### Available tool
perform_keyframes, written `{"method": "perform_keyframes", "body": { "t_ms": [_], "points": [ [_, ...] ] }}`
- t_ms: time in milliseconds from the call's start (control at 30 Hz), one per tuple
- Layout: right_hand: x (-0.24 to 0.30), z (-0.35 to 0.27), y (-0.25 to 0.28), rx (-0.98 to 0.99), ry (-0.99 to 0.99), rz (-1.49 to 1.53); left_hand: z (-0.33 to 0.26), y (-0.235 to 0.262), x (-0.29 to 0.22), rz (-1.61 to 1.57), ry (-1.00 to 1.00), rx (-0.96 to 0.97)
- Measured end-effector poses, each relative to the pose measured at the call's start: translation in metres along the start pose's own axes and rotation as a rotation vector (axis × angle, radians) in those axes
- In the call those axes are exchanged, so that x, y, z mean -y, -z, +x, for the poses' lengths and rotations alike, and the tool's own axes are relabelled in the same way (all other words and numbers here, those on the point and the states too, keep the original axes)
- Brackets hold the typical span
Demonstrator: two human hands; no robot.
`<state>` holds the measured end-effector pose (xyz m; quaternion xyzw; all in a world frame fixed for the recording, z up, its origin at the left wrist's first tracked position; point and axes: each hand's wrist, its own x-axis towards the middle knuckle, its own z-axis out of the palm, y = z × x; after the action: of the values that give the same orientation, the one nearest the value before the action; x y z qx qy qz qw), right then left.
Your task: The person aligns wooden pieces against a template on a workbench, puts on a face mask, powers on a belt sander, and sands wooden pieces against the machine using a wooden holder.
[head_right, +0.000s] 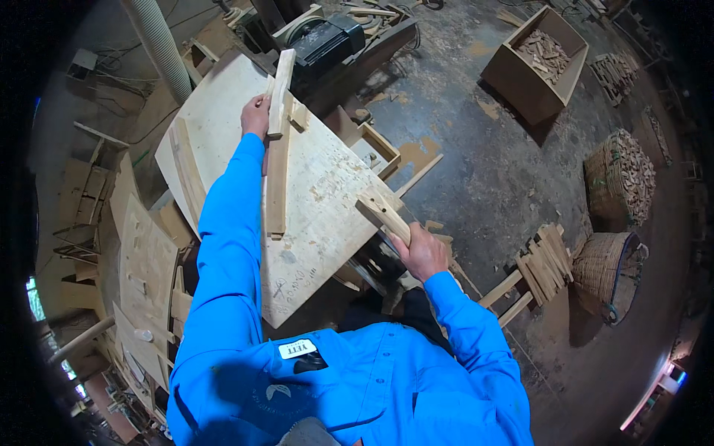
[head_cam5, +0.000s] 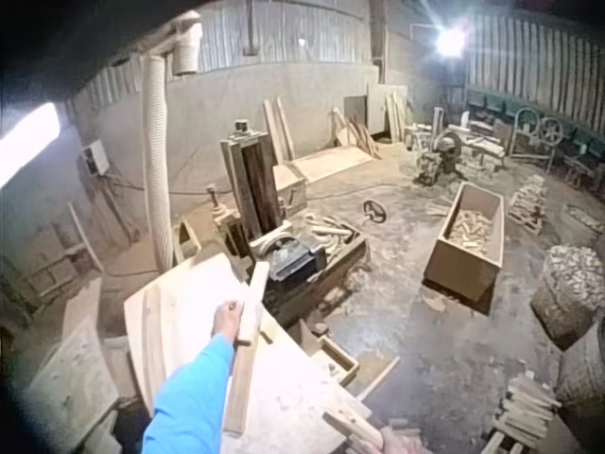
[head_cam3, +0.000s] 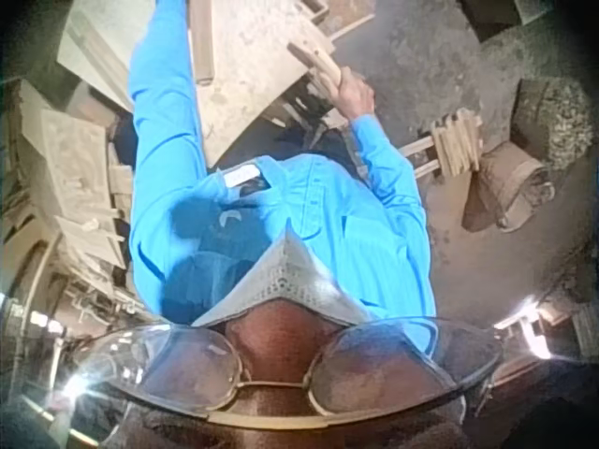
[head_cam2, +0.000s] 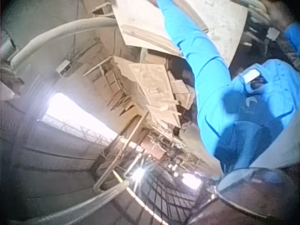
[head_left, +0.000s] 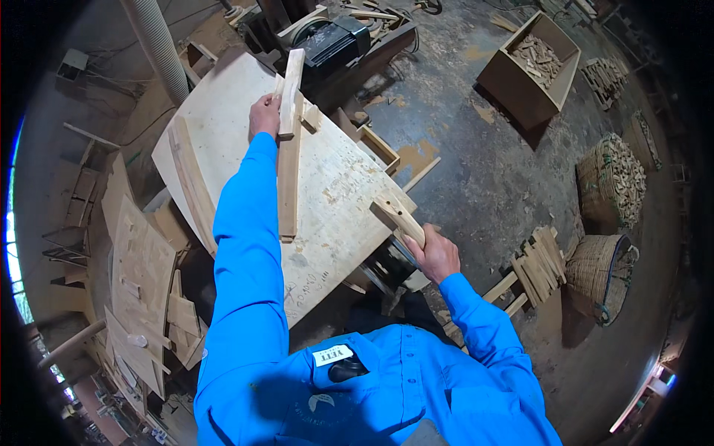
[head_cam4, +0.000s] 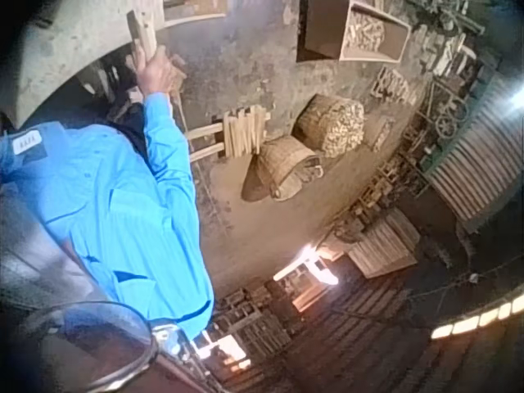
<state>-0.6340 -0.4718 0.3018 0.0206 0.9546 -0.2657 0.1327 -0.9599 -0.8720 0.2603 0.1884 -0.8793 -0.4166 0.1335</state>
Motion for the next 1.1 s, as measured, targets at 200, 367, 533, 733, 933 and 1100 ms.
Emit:
{"method": "perform_keyframes", "body": {
  "t_ms": [200, 367, 533, 733, 933, 1100],
  "points": [
    [-0.029, -0.033, -0.006, -0.052, 0.033, 0.028, -0.037, -0.003, 0.005, 0.025, -0.031, 0.023],
    [-0.052, -0.056, 0.001, 0.001, -0.032, -0.011, -0.079, -0.007, -0.017, 0.084, -0.073, 0.044],
    [-0.064, -0.071, 0.005, 0.029, -0.04, 0.001, -0.095, 0.007, -0.018, 0.414, -0.357, -0.276],
    [-0.084, -0.084, 0.0, -0.059, 0.003, 0.037, -0.123, -0.001, -0.023, 0.197, -0.244, -0.064],
    [-0.089, -0.085, -0.001, -0.082, 0.023, 0.015, -0.133, -0.014, -0.014, -0.111, 0.111, 0.063],
    [-0.079, -0.083, 0.005, -0.007, 0.014, 0.021, -0.109, -0.013, -0.008, -0.262, 0.154, 0.001]
  ]
}}
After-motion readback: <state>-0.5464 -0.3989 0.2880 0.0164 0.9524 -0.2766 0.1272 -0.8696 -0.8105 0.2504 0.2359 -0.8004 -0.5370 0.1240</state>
